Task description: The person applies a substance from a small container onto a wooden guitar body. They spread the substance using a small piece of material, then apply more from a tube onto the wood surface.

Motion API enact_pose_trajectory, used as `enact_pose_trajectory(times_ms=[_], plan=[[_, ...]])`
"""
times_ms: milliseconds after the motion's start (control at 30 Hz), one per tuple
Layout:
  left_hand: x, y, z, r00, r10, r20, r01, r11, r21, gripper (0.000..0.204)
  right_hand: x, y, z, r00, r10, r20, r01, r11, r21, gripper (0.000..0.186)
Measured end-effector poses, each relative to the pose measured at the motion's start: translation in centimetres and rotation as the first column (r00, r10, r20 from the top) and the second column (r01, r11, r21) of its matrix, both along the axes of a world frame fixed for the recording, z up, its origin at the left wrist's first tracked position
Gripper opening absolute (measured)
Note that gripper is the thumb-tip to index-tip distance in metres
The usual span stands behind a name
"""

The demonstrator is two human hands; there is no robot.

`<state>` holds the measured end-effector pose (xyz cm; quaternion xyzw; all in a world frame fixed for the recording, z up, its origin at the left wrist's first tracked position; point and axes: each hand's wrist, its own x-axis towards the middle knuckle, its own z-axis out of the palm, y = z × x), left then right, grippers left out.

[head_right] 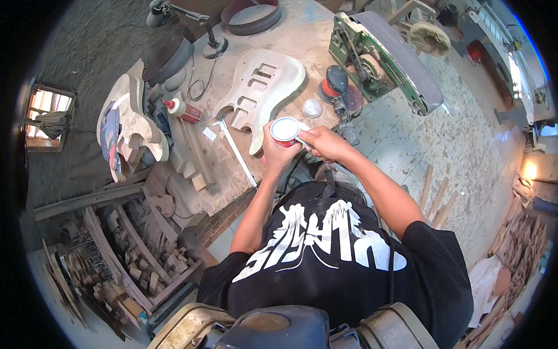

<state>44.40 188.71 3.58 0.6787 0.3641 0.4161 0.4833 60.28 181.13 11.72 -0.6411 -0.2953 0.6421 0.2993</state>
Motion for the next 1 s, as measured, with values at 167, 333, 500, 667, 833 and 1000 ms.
enact_pose_trajectory(times_ms=[167, 333, 500, 667, 833, 1000], plan=[[0.3, -0.6, 0.5, 0.994, 0.082, 0.077, -0.085, 0.995, 0.046, 0.070, -0.6, -0.2, 0.8, 0.994, -0.018, -0.105, 0.009, 0.996, -0.089, 0.048], [-0.1, -0.9, 0.4, 0.997, 0.073, 0.016, -0.074, 0.992, 0.102, 0.071, -0.7, -0.9, 0.6, 0.959, -0.103, -0.262, 0.068, 0.988, -0.141, 0.048], [-0.3, -0.6, -0.6, 0.991, 0.130, 0.040, -0.134, 0.982, 0.131, 0.073, -0.6, -0.7, -1.1, 0.892, -0.121, -0.435, 0.064, 0.988, -0.141, 0.050], [0.4, -0.4, 1.1, 0.986, 0.150, 0.075, -0.158, 0.981, 0.114, 0.074, -0.9, -0.1, -0.6, 0.928, -0.162, -0.335, 0.130, 0.985, -0.115, 0.052], [0.5, 0.1, 0.9, 0.991, 0.064, 0.116, -0.070, 0.997, 0.045, 0.075, -0.5, 0.7, 1.7, 0.999, -0.033, -0.029, 0.033, 0.999, 0.008, 0.049], [0.7, 0.2, 0.5, 0.983, 0.020, 0.180, -0.018, 1.000, -0.008, 0.088, -0.5, 0.6, 0.3, 0.997, -0.082, -0.001, 0.082, 0.994, 0.067, 0.047]])
